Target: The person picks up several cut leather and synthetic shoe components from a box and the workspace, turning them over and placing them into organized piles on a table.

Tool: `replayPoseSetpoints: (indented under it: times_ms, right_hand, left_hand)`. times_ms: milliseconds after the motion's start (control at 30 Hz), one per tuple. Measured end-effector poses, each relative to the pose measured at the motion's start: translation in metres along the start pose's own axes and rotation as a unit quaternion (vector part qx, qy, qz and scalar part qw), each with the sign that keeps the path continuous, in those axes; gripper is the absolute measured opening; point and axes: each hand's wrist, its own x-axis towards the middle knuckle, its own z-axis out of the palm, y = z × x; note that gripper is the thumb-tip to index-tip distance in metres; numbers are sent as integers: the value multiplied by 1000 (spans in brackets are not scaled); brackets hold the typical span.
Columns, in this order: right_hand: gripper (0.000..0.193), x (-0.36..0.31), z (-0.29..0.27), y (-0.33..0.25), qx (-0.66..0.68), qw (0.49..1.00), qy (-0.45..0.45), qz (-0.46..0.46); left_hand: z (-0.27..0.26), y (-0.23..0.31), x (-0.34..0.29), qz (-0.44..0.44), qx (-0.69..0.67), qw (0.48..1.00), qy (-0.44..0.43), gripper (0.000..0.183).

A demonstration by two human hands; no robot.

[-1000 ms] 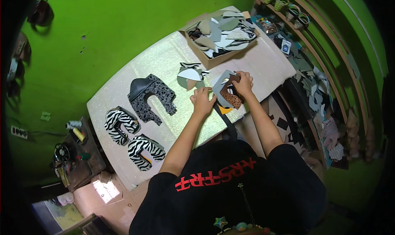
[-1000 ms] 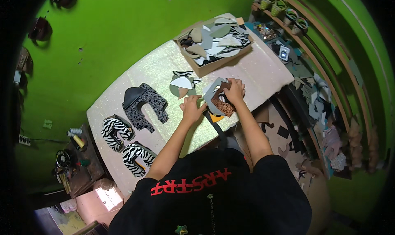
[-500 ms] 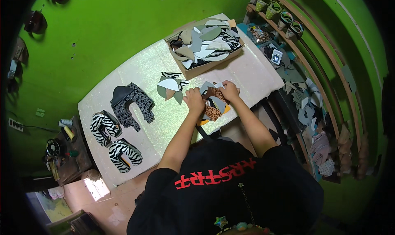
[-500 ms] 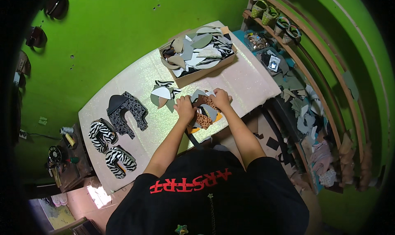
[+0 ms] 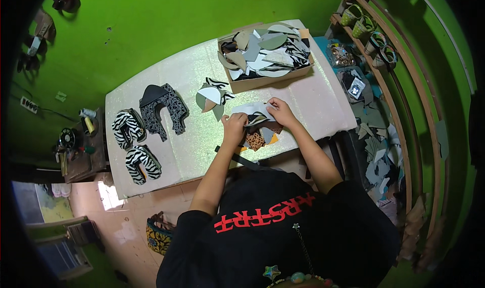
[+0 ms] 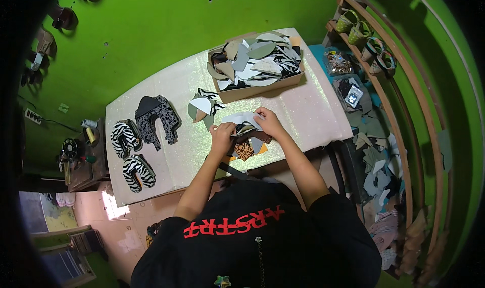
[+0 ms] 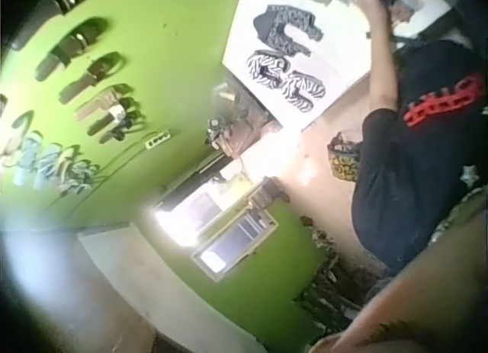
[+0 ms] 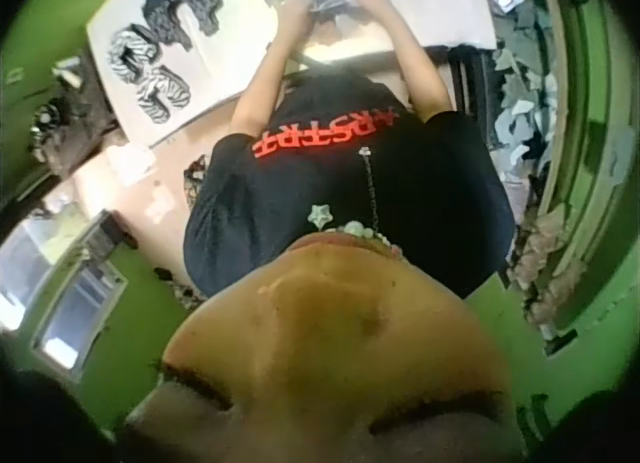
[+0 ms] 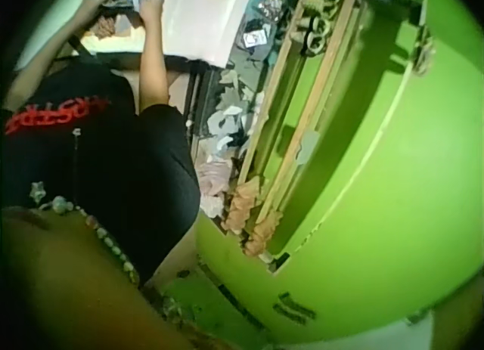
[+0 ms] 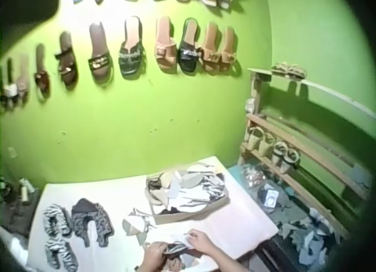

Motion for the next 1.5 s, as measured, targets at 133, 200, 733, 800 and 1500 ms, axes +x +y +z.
replayPoseSetpoints:
  times_ms: [133, 200, 733, 800, 1500]
  right_hand:
    - [13, 5, 0, -30, -76, 996, -26, -29]
    - [11, 9, 3, -38, -61, 996, -41, -51]
    - [11, 26, -28, -115, 37, 986, -37, -158]
    - [11, 23, -31, -128, 82, 985, -53, -139]
    - [9, 14, 139, -137, 133, 983, -110, -68]
  left_hand:
    - [2, 1, 9, -51, 35, 997, -36, 18]
    - [2, 1, 14, -62, 55, 996, -43, 23]
    - [-16, 15, 29, -97, 36, 995, -11, 40]
    - [-15, 22, 33, -91, -1, 992, 91, 37]
    - [-139, -73, -62, -317, -676, 664, 46, 31]
